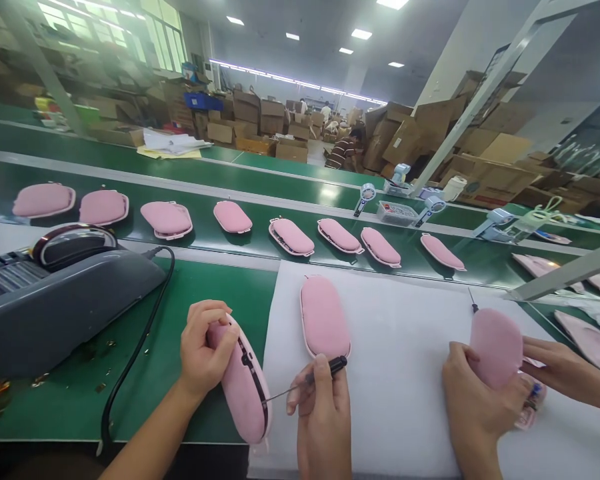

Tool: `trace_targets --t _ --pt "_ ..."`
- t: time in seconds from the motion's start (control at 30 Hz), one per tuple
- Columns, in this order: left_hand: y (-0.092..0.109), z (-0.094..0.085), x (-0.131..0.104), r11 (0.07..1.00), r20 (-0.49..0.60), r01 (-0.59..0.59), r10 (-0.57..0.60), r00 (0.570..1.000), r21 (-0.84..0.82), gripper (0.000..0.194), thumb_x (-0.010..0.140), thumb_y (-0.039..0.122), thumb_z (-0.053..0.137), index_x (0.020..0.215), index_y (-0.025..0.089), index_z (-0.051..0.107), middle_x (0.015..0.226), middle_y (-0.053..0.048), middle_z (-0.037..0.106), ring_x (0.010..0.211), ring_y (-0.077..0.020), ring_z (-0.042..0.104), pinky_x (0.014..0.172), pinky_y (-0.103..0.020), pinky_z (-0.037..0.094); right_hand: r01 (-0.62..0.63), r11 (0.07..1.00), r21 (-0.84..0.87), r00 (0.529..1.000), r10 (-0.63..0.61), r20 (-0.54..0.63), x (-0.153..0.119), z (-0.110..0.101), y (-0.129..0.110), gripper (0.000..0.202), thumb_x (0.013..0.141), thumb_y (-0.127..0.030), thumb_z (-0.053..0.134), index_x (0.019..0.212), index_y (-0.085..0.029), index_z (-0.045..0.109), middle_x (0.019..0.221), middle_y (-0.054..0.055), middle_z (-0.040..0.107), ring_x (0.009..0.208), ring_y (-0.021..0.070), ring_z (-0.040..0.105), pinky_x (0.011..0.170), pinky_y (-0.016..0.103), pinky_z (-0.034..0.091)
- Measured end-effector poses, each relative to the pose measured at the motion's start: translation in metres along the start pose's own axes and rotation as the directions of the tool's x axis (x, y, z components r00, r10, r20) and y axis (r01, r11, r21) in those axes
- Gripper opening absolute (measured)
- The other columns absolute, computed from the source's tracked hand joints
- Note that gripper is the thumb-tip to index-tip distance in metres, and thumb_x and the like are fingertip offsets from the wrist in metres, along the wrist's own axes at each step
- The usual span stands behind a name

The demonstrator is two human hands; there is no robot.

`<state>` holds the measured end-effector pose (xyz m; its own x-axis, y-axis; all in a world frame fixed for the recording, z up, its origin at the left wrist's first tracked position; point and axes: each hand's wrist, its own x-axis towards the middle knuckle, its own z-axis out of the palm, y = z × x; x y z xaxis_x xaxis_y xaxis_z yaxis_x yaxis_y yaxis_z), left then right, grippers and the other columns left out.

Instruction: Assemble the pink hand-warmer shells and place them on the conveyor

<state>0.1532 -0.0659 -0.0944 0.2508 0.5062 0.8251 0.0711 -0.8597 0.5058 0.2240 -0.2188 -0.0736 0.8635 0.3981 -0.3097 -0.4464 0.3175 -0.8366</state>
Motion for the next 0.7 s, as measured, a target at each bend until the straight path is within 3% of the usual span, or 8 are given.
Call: trace_targets --t 0.13,0.2,0.27,0.33,0.4,0.53,0.6,0.7 --pt "0.000 0.002 -0.001 0.999 0.014 -0.027 0.027 1.000 0.021 0.008 0.081 0.012 0.052 0.080 0.020 0.054 0.085 -0.004 0.059 0.084 -0.0192 0.054 0.074 -0.037 0.047 -0.112 0.992 0.062 0.993 0.114 -0.020 0.007 -0.004 0.006 0.056 0.054 -0.062 0.081 0.074 -0.020 0.048 0.057 -0.009 0.054 0.043 0.0051 0.045 0.038 0.015 0.038" --pt "0.003 0.001 -0.001 0.997 0.018 -0.071 0.071 0.997 0.042 0.011 0.081 0.012 0.052 0.078 0.020 0.058 0.091 -0.007 0.059 0.092 -0.0217 0.052 0.083 -0.042 0.045 -0.160 0.984 0.082 0.987 0.162 -0.023 0.009 -0.004 0.009 0.058 0.051 -0.061 0.083 0.074 -0.020 0.048 0.057 -0.008 0.054 0.043 0.0053 0.046 0.038 0.015 0.039" --pt "0.007 -0.002 -0.002 0.989 0.106 -0.149 0.149 0.983 -0.014 0.015 0.081 0.009 0.051 0.072 0.020 0.058 0.087 -0.006 0.061 0.090 -0.0204 0.053 0.091 -0.046 0.043 -0.187 0.979 0.085 0.982 0.189 -0.020 0.009 -0.003 0.012 0.056 0.052 -0.058 0.083 0.073 -0.020 0.048 0.056 -0.008 0.055 0.043 0.0053 0.046 0.038 0.015 0.039" --pt "0.012 -0.007 -0.002 0.968 0.287 -0.181 0.226 0.931 -0.176 0.019 0.081 0.008 0.048 0.070 0.020 0.057 0.077 -0.003 0.062 0.080 -0.0166 0.056 0.091 -0.043 0.045 -0.189 0.979 0.078 0.982 0.190 -0.016 0.008 -0.003 0.014 0.053 0.055 -0.056 0.083 0.073 -0.020 0.048 0.055 -0.008 0.054 0.042 0.0053 0.046 0.038 0.015 0.039" --pt "0.015 -0.015 -0.003 0.936 0.450 -0.137 0.281 0.848 -0.325 0.020 0.082 0.010 0.045 0.079 0.019 0.062 0.078 -0.004 0.064 0.080 -0.0165 0.058 0.086 -0.038 0.049 -0.190 0.979 0.072 0.981 0.191 -0.013 0.007 -0.003 0.016 0.052 0.057 -0.055 0.083 0.073 -0.020 0.048 0.055 -0.007 0.054 0.043 0.0057 0.046 0.039 0.015 0.040" --pt "0.016 -0.023 -0.003 0.905 0.622 -0.140 0.383 0.683 -0.402 0.030 0.081 0.019 0.046 0.107 0.018 0.062 0.106 -0.010 0.068 0.110 -0.0258 0.057 0.097 -0.045 0.044 -0.213 0.974 0.074 0.977 0.214 -0.004 0.007 -0.006 0.017 0.052 0.056 -0.055 0.083 0.076 -0.020 0.049 0.058 -0.007 0.056 0.044 0.0067 0.049 0.041 0.017 0.042" --pt "0.015 -0.021 -0.004 0.888 0.634 -0.159 0.425 0.646 -0.433 0.027 0.081 0.020 0.044 0.102 0.018 0.062 0.101 -0.010 0.069 0.109 -0.0259 0.058 0.099 -0.046 0.041 -0.165 0.985 0.049 0.986 0.164 0.008 0.006 -0.009 0.016 0.049 0.061 -0.057 0.079 0.077 -0.020 0.051 0.060 -0.007 0.057 0.045 0.0074 0.051 0.041 0.018 0.043" --pt "0.012 -0.015 -0.009 0.868 0.559 -0.192 0.448 0.698 -0.458 0.022 0.080 0.021 0.043 0.093 0.017 0.060 0.088 -0.009 0.067 0.096 -0.0234 0.063 0.096 -0.045 0.041 0.112 0.992 -0.053 0.994 -0.112 0.006 -0.001 -0.013 0.011 0.038 0.075 -0.053 0.069 0.075 -0.019 0.052 0.062 -0.005 0.059 0.046 0.0079 0.052 0.044 0.021 0.044"
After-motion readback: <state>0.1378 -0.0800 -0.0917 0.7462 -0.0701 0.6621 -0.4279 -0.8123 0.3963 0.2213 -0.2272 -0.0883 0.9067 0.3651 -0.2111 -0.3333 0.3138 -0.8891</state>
